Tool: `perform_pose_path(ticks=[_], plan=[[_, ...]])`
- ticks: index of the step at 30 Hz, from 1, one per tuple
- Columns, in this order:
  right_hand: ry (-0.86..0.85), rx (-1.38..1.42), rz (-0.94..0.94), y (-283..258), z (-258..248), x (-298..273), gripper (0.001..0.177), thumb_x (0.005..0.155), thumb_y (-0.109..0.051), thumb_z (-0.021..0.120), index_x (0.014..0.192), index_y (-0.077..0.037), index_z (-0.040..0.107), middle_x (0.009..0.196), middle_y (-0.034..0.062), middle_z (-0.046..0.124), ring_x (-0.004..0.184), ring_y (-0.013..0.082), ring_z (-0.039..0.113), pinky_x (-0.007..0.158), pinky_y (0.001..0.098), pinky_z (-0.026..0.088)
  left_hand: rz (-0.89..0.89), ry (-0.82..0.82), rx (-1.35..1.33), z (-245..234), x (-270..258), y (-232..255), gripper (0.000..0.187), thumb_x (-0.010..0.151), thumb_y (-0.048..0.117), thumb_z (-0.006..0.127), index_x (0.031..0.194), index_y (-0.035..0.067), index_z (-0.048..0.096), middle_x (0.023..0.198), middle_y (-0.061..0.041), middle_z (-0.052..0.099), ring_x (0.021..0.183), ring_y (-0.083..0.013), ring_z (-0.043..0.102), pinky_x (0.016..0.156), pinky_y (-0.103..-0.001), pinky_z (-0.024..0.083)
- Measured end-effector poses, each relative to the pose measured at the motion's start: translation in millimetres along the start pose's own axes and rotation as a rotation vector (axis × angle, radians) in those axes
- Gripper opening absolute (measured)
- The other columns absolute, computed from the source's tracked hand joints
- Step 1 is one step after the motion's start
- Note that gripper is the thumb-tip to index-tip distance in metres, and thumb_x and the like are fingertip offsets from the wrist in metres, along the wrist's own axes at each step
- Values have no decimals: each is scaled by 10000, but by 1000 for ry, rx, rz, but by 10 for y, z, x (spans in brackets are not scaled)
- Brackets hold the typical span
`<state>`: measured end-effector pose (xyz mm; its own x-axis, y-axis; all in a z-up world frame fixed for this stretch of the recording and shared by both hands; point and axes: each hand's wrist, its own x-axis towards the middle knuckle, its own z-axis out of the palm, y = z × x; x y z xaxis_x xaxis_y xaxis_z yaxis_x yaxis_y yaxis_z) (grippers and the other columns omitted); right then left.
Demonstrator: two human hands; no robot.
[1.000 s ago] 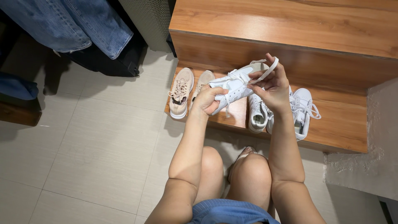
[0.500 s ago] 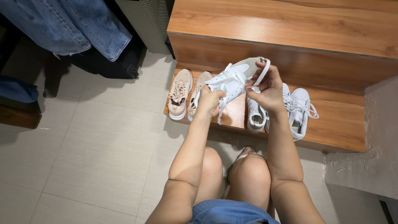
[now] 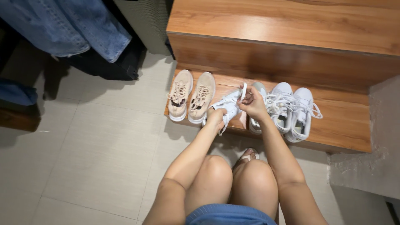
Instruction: The person unlaces a white sneaker, removes the laces, and then re-laces the same shoe. They repeat this process with a second white sneaker, handling each shoe one at a time on a wooden step.
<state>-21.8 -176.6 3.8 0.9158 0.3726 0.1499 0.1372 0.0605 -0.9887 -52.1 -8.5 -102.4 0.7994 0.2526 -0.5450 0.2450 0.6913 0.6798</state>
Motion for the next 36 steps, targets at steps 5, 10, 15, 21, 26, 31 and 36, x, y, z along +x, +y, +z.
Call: perform_pose_path(ticks=[5, 10, 15, 21, 26, 31, 36], plan=[[87, 44, -2, 633, -69, 21, 638, 789, 127, 694, 1382, -5, 499, 987, 31, 651, 892, 106, 676, 787, 235, 556, -70, -1, -119, -85, 212, -231, 518, 713, -238, 527, 1229, -187, 529, 1139, -296, 654, 955, -405, 726, 760, -468, 635], [170, 17, 38, 1091, 37, -52, 594, 748, 130, 721, 1292, -1, 522, 999, 10, 595, 836, 90, 622, 749, 228, 557, -127, -38, -267, -251, 224, -427, 618, 700, -231, 412, 1289, -78, 516, 1146, -277, 657, 979, -418, 727, 787, -497, 637], [213, -107, 128, 1257, 26, -149, 582, 757, 111, 732, 1289, -13, 533, 940, 22, 610, 801, 90, 595, 702, 229, 539, -121, -39, -115, -333, 258, -590, 566, 761, -241, 466, 1324, -197, 498, 1171, -287, 666, 999, -421, 727, 789, -473, 646], [180, -99, 116, 1304, 55, -219, 587, 751, 113, 725, 1294, -22, 548, 923, 8, 623, 783, 77, 609, 715, 222, 545, 127, 27, 932, -606, -20, -283, 456, 811, 130, 798, 1172, -117, 671, 1097, -268, 728, 1015, -358, 734, 836, -416, 573], [222, -29, 98, 1321, 41, -236, 573, 769, 129, 719, 1298, -7, 547, 989, 28, 616, 828, 83, 601, 720, 230, 528, 206, 146, 1031, -507, -192, -114, 460, 755, 198, 838, 1110, -70, 721, 1098, -272, 739, 1027, -382, 728, 888, -412, 557], [319, 127, 54, 1291, 12, -192, 577, 785, 143, 679, 1317, 8, 501, 1084, 44, 615, 885, 90, 628, 756, 225, 543, 269, 270, 896, -301, -160, -250, 428, 713, 110, 792, 1108, -37, 717, 1093, -254, 731, 1034, -394, 712, 899, -430, 536], [344, 140, 86, 1276, 31, -139, 552, 810, 145, 689, 1312, 28, 490, 1056, 87, 629, 889, 103, 650, 778, 234, 577, 333, 308, 991, -299, -122, -300, 349, 763, 95, 740, 1075, -60, 725, 1063, -291, 728, 1030, -434, 708, 910, -457, 538]])
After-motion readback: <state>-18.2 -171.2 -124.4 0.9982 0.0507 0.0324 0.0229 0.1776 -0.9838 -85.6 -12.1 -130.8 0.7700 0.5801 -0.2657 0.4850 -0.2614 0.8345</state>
